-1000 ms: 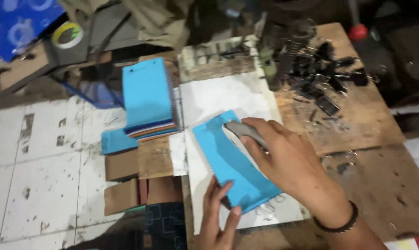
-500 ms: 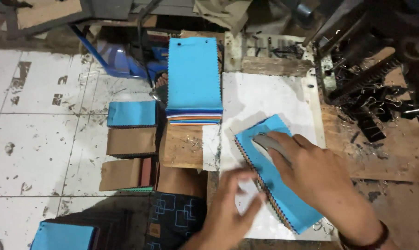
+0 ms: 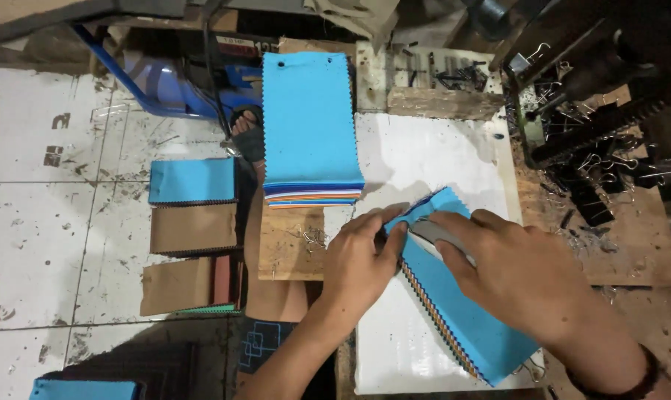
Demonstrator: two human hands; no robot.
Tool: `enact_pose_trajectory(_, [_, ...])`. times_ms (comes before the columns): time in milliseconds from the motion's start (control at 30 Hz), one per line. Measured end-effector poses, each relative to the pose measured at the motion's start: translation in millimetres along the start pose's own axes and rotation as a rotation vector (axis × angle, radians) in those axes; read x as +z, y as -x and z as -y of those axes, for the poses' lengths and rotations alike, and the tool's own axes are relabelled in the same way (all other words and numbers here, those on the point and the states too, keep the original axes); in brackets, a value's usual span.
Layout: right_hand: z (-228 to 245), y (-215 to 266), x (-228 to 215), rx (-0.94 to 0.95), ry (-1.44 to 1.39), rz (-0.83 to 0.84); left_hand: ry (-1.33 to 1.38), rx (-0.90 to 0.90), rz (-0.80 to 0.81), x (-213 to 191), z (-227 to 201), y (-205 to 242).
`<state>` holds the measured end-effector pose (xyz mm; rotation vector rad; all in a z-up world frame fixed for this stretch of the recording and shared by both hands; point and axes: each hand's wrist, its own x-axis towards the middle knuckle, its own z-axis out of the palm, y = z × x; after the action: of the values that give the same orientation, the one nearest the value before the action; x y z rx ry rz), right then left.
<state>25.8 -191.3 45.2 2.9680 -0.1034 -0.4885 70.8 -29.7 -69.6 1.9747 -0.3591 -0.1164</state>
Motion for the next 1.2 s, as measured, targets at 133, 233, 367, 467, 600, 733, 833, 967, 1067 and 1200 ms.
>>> enact_pose_trajectory(133, [10.7, -6.7, -22.3, 0.053, 0.025, 0.192, 0.092, -0.098, 0.075, -5.4, -1.5, -5.0])
enact_pose_trajectory(233, [18.0, -11.2, -32.3, 0.085, 0.044, 0.272, 0.17, -0.147, 0.084, -9.4, -7.2, -7.9])
enact_pose_trajectory(367, [21.7, -15.7, -33.5, 0.1, 0.046, 0.319, 0.285, -0.335, 0.128, -13.0, -13.8, -9.9])
enact_pose_trajectory(467, [16.8, -12.8, -12.3, 0.067, 0.07, 0.195, 0.355, -0.374, 0.127, -11.9, -11.1, -10.0])
enact_pose_trajectory(600, [5.3, 8.0, 35.0, -0.137, 0.175, -0.443, 0.395, -0.255, 0.074, -6.7, -4.7, -8.9])
enact_pose_trajectory(733, [14.2, 26.6, 57.4, -0.027, 0.0, -0.478, 0.356, -0.365, 0.115, -7.2, -6.8, -8.2])
enact_pose_trajectory(833, [15.9, 29.0, 66.1, -0.014, 0.047, -0.609, 0.383, -0.41, 0.134, -9.1, -10.7, -8.8])
enact_pose_trajectory(967, [16.2, 28.3, 70.5, -0.035, 0.041, -0.588, 0.354, -0.431, 0.14, -13.1, -14.7, -8.0])
enact_pose_trajectory(1067, [13.7, 25.4, 68.5, -0.039, 0.079, -0.552, 0.343, -0.448, 0.167, -14.4, -16.7, -6.5])
enact_pose_trajectory(1200, [10.1, 7.6, 22.8, -0.059, -0.269, -0.112, 0.272, -0.416, 0.19, -11.9, -7.3, -8.4])
